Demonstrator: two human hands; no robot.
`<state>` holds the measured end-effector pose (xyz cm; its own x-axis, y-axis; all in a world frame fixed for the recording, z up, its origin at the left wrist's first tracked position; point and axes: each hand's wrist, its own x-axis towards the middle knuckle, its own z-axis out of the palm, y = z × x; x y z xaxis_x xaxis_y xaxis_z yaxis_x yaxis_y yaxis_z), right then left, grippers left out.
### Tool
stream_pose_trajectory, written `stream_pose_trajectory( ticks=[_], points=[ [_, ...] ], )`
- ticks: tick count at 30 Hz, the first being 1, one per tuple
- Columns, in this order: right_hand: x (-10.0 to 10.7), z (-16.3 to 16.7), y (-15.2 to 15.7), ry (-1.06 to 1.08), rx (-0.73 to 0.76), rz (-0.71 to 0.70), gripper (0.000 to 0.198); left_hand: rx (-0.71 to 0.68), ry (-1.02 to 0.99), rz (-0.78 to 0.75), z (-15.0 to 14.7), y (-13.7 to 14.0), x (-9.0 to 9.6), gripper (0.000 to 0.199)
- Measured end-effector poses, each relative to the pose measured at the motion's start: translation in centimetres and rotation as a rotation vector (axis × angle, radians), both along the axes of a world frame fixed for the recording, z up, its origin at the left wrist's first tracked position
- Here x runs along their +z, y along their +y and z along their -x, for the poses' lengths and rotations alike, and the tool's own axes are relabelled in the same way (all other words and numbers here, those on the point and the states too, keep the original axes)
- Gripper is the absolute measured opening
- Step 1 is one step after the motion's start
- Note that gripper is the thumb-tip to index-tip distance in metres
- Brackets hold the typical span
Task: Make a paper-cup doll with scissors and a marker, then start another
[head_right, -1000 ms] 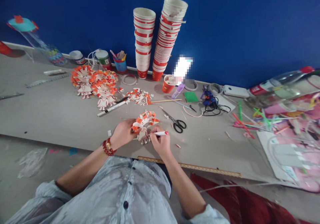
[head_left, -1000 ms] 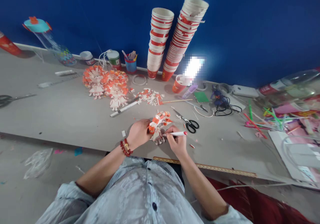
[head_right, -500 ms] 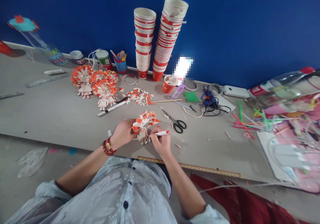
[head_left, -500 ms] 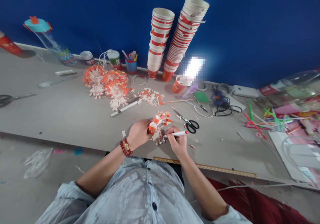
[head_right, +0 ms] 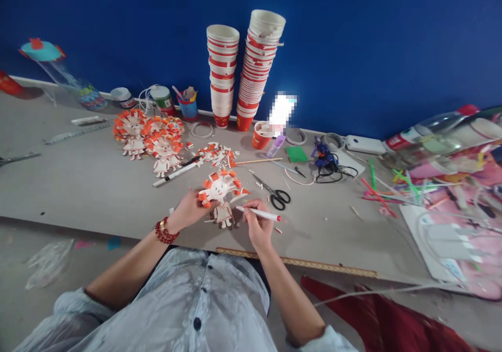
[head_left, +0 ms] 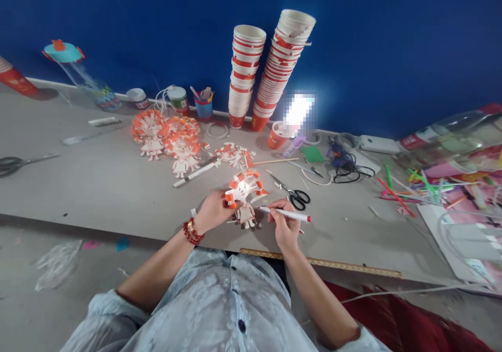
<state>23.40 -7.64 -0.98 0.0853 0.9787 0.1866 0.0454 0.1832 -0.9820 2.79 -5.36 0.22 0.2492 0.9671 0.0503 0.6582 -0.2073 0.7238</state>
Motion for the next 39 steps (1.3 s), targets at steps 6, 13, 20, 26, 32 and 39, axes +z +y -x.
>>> stream_pose_trajectory(
  ticks=[6, 13, 20, 26, 32, 39],
  points=[
    [0.5, 0.4, -1.0, -0.059, 0.094, -0.015, 0.001, 0.039, 0.094, -0.018, -0.2, 0.1, -0.2, 0.016],
    [0.7, 1.9, -1.3, -0.256, 0.168, -0.029, 0.008, 0.049, 0.126, -0.017, -0.4, 0.0, -0.4, 0.016],
    [0.1, 2.3, -0.9, -0.248, 0.18, -0.043, 0.008, 0.051, 0.044, 0.017, -0.3, -0.1, -0.1, 0.017],
    [0.0, 2.3, -0.9, -0.274, 0.177, -0.047, 0.007, 0.054, 0.026, 0.026, -0.3, -0.1, -0.2, 0.013],
    [0.2, 2.5, -0.9, -0.278, 0.186, -0.039, 0.008, 0.05, 0.026, 0.031, -0.4, -0.2, -0.2, 0.01],
    [-0.1, 2.4, -0.9, -0.301, 0.188, -0.032, 0.009, 0.049, 0.05, 0.016, -0.4, -0.3, 0.0, 0.01]
  ],
)
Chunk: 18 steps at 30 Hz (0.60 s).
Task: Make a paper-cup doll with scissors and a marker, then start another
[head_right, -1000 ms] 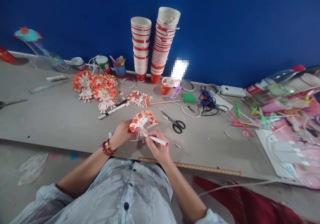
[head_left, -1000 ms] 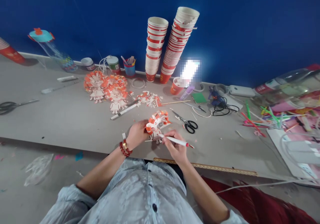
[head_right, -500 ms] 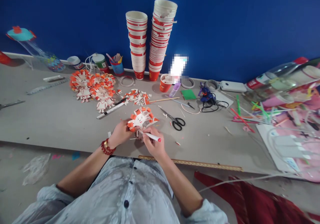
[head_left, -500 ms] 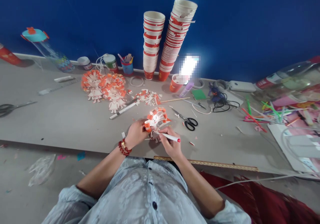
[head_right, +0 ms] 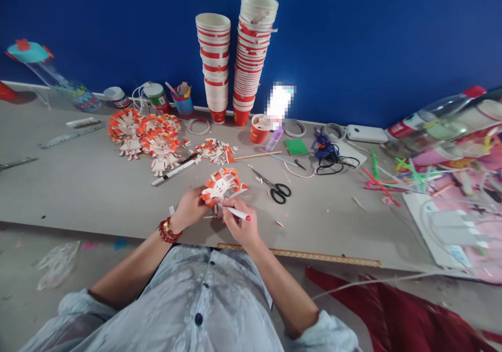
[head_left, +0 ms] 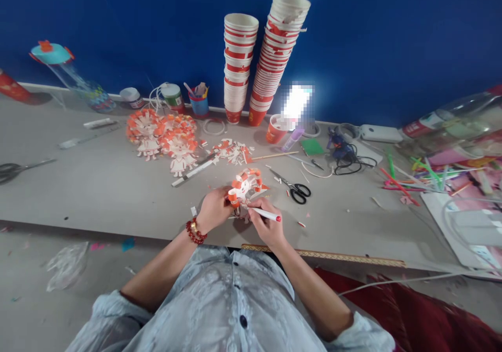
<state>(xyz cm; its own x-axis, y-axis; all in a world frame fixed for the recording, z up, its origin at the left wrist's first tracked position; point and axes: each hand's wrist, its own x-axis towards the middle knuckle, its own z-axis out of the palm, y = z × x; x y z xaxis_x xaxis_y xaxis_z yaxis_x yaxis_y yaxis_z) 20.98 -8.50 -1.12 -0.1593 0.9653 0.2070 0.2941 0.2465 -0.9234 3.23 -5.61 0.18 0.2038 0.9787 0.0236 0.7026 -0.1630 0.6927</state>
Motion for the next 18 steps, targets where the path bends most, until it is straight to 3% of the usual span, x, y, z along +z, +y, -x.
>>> stream_pose_trajectory(
  ticks=[18],
  points=[
    [-0.12, -0.12, -0.07, -0.01, 0.021, -0.009, 0.011, -0.009, 0.029, -0.003, -0.11, 0.02, 0.44, 0.011]
  ],
)
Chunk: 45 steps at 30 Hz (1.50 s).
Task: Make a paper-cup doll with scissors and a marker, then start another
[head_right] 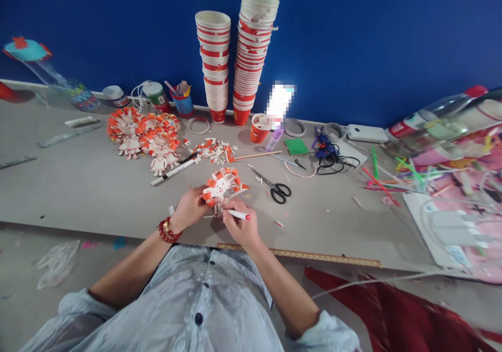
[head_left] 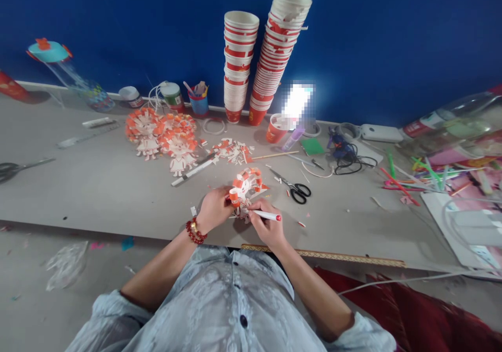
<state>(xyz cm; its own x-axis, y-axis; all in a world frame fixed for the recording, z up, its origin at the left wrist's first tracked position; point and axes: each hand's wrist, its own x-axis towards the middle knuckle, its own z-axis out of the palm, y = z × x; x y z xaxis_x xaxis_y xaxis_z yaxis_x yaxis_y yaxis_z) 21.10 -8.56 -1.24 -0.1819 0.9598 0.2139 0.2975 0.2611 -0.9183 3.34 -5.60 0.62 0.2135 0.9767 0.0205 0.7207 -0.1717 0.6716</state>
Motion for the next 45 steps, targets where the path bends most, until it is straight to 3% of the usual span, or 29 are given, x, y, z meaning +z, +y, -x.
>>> stream_pose_trajectory(
  ticks=[33, 45],
  points=[
    [-0.09, 0.03, -0.02, 0.002, 0.015, 0.018, 0.012, 0.01, 0.02, 0.005, 0.0, 0.02, -0.33, 0.014],
    [0.1, 0.15, -0.11, 0.1, -0.066, 0.04, 0.008, -0.006, -0.033, 0.032, 0.04, -0.03, -0.05, 0.013]
  ],
)
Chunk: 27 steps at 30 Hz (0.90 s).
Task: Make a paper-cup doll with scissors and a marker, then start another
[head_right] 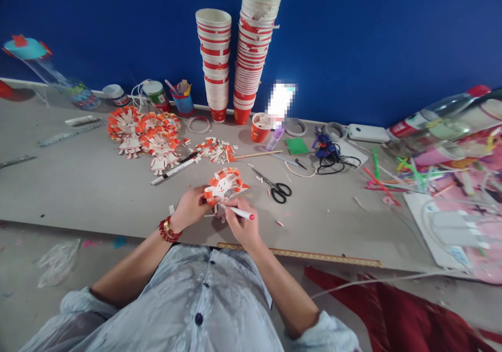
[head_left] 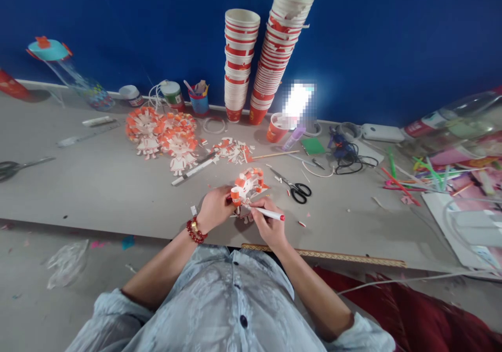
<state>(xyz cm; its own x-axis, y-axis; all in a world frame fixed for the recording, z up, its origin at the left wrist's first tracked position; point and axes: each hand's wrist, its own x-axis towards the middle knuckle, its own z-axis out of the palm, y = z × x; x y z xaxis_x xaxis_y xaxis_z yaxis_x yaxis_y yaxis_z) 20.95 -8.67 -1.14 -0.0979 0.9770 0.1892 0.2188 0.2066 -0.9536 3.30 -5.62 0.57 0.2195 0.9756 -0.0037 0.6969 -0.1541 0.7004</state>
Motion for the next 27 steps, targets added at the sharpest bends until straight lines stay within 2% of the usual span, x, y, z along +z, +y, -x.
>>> stream_pose_trajectory(
  ticks=[6, 16, 27],
  points=[
    [0.41, 0.23, 0.11, -0.012, 0.008, 0.002, 0.007, 0.0, 0.006, -0.011, 0.04, 0.01, -0.18, 0.01],
    [-0.32, 0.03, 0.13, -0.029, 0.033, -0.016, 0.01, 0.007, 0.05, -0.03, 0.04, -0.03, -0.34, 0.011],
    [-0.17, -0.04, 0.06, -0.052, 0.035, -0.013, 0.011, -0.002, 0.077, -0.024, 0.0, 0.05, -0.39, 0.013]
  ],
)
